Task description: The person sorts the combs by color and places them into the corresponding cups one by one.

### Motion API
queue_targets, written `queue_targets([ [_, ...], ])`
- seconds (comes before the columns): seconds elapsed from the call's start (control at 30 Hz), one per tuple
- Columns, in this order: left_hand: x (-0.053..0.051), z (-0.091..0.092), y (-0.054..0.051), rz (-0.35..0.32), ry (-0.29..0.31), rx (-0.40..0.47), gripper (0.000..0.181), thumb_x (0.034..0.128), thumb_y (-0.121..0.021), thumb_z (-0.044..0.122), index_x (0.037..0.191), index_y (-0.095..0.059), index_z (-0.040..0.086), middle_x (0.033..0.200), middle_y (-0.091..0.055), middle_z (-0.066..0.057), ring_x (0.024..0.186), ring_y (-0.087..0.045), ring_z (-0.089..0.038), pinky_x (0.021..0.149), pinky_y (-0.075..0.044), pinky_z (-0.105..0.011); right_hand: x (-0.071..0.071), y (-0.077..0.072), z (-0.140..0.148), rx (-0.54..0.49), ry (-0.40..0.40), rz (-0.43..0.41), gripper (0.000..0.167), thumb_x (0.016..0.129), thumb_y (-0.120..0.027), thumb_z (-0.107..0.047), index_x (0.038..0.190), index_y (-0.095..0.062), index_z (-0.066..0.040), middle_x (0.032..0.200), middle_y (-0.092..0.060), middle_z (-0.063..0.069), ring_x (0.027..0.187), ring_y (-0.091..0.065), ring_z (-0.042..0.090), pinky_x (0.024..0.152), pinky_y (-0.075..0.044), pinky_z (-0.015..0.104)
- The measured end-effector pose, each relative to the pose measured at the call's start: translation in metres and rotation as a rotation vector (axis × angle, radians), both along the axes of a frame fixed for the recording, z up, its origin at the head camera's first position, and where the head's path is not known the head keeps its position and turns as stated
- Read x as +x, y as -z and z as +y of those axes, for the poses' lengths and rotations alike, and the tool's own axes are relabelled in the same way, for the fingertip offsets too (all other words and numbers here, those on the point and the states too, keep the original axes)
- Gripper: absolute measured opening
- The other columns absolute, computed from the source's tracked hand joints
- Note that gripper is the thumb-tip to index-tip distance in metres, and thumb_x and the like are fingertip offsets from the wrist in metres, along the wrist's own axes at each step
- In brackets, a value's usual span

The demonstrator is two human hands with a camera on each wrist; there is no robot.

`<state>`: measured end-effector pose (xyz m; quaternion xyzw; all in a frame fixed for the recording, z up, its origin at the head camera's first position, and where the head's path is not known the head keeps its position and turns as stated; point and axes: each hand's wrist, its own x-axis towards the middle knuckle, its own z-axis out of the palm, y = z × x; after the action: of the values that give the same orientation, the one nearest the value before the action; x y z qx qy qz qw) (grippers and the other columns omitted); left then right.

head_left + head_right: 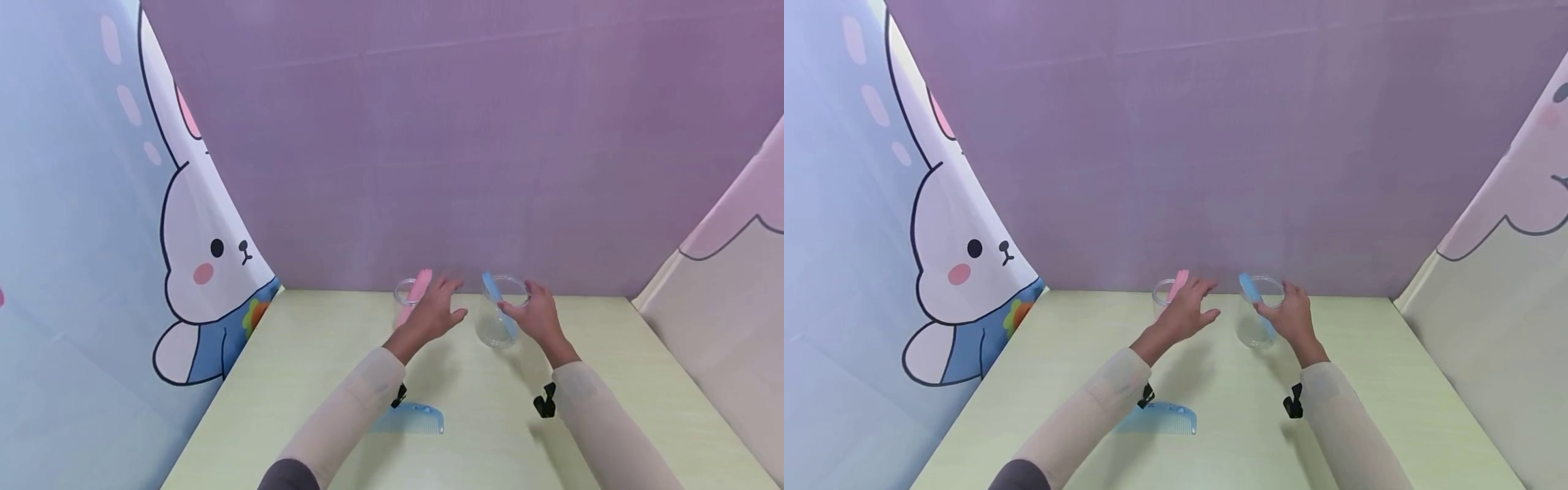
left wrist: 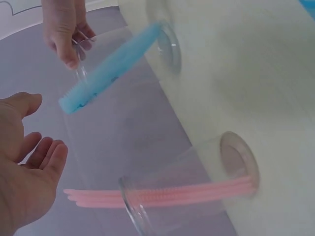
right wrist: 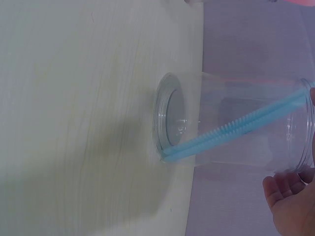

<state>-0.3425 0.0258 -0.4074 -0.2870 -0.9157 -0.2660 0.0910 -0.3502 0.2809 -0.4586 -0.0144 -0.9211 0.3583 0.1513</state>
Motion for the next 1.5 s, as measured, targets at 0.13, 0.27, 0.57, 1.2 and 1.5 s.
queue_targets([
  [0.13, 0.003, -0.009, 0.006, 0.01, 0.008, -0.053, 0.057, 0.0959, -0.071, 0.027, 0.146, -0.052, 0.009, 0.143, -0.056, -0.008, 0.134, -0.053, -0.021, 0.109, -0.049, -0.032, -0.001, 0.001, 0.001, 0.002, 0.0, -0.001, 0.091, 0.09, -0.075, -0.04, 0.15, -0.032, 0.015, 0.146, -0.037, 0.041, 0.134, -0.039, 0.055, 0.111, -0.036, 0.068],
  [0.27, 0.005, -0.019, 0.015, 0.018, 0.019, -0.092, 0.056, 0.0951, -0.072, 0.029, 0.144, -0.054, 0.008, 0.139, -0.058, -0.007, 0.127, -0.056, -0.019, 0.105, -0.051, -0.029, 0.0, 0.0, 0.001, 0.002, 0.002, -0.005, 0.092, 0.089, -0.075, -0.039, 0.15, -0.032, 0.015, 0.146, -0.037, 0.041, 0.134, -0.038, 0.054, 0.111, -0.036, 0.068],
  [0.57, 0.009, -0.047, 0.035, -0.024, 0.006, -0.145, 0.057, 0.0917, -0.076, 0.03, 0.141, -0.057, 0.009, 0.136, -0.062, -0.008, 0.126, -0.059, -0.022, 0.107, -0.051, -0.035, 0.0, 0.001, 0.002, -0.007, 0.0, -0.013, 0.093, 0.089, -0.075, -0.04, 0.151, -0.031, 0.014, 0.146, -0.038, 0.04, 0.134, -0.038, 0.054, 0.111, -0.037, 0.068],
  [1.2, 0.029, -0.105, 0.073, -0.263, -0.016, -0.173, 0.054, 0.0878, -0.08, 0.029, 0.132, -0.062, 0.003, 0.127, -0.065, -0.012, 0.111, -0.062, -0.024, 0.097, -0.055, -0.041, 0.0, -0.001, 0.0, -0.007, 0.0, -0.018, 0.093, 0.089, -0.074, -0.041, 0.151, -0.031, 0.013, 0.147, -0.038, 0.04, 0.134, -0.038, 0.054, 0.11, -0.037, 0.069],
  [1.5, 0.043, -0.128, 0.085, -0.28, -0.025, -0.288, 0.057, 0.0865, -0.08, 0.034, 0.132, -0.063, 0.004, 0.121, -0.065, -0.011, 0.109, -0.062, -0.023, 0.099, -0.054, -0.04, -0.001, 0.001, 0.002, -0.005, 0.0, -0.013, 0.093, 0.089, -0.074, -0.042, 0.151, -0.031, 0.013, 0.144, -0.038, 0.041, 0.131, -0.04, 0.055, 0.108, -0.039, 0.069],
])
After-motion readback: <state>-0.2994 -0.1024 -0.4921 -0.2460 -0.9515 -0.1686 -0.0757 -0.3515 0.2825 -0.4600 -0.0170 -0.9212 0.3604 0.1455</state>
